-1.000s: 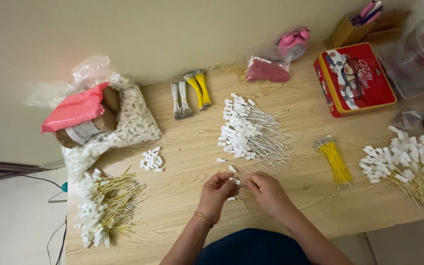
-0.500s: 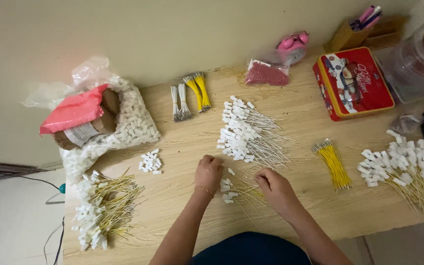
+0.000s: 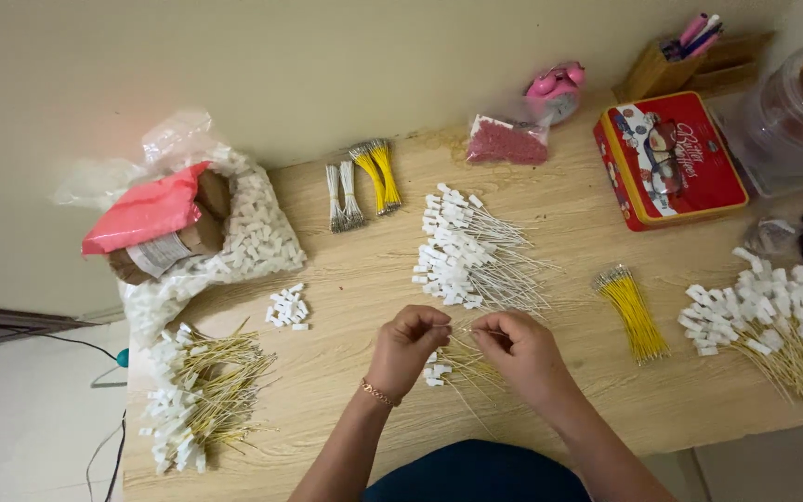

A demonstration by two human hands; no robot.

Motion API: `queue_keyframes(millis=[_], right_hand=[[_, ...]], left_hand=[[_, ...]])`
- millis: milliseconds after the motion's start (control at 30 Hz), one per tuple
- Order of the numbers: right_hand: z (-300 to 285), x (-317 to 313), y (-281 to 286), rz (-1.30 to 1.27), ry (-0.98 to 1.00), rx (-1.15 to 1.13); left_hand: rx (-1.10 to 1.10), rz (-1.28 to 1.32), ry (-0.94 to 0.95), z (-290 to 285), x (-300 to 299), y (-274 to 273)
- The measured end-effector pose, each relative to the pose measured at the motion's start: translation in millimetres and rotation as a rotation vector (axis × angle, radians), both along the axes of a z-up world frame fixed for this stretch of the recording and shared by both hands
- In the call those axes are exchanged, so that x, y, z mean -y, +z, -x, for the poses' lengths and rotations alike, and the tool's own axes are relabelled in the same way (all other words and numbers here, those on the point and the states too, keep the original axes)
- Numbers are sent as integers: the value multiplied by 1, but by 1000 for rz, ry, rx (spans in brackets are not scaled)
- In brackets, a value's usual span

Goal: Assembling small white plastic connector heads onto thin metal pins.

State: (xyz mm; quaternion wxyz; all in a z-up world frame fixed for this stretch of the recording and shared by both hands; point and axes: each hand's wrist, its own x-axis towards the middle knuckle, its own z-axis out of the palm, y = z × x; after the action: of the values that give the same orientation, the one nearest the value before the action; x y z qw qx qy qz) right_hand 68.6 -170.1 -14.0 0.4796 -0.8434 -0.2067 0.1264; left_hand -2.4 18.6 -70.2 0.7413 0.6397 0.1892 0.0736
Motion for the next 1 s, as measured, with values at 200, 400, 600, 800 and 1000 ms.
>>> queue_keyframes(millis=[200, 400, 600, 800, 1000], right_hand=[[2, 0, 27, -26, 51, 36], [4, -3, 47, 24, 63, 108], [4, -1, 50, 55, 28, 122], [3, -3, 53, 12, 56, 134], [2, -5, 52, 126, -1, 7]], left_hand=[[54, 337, 24, 9, 12, 7], [15, 636, -36, 7, 6, 36], [25, 703, -77, 8, 7, 37], [5, 744, -72, 9, 7, 34], [-2, 774, -105, 7, 9, 37]])
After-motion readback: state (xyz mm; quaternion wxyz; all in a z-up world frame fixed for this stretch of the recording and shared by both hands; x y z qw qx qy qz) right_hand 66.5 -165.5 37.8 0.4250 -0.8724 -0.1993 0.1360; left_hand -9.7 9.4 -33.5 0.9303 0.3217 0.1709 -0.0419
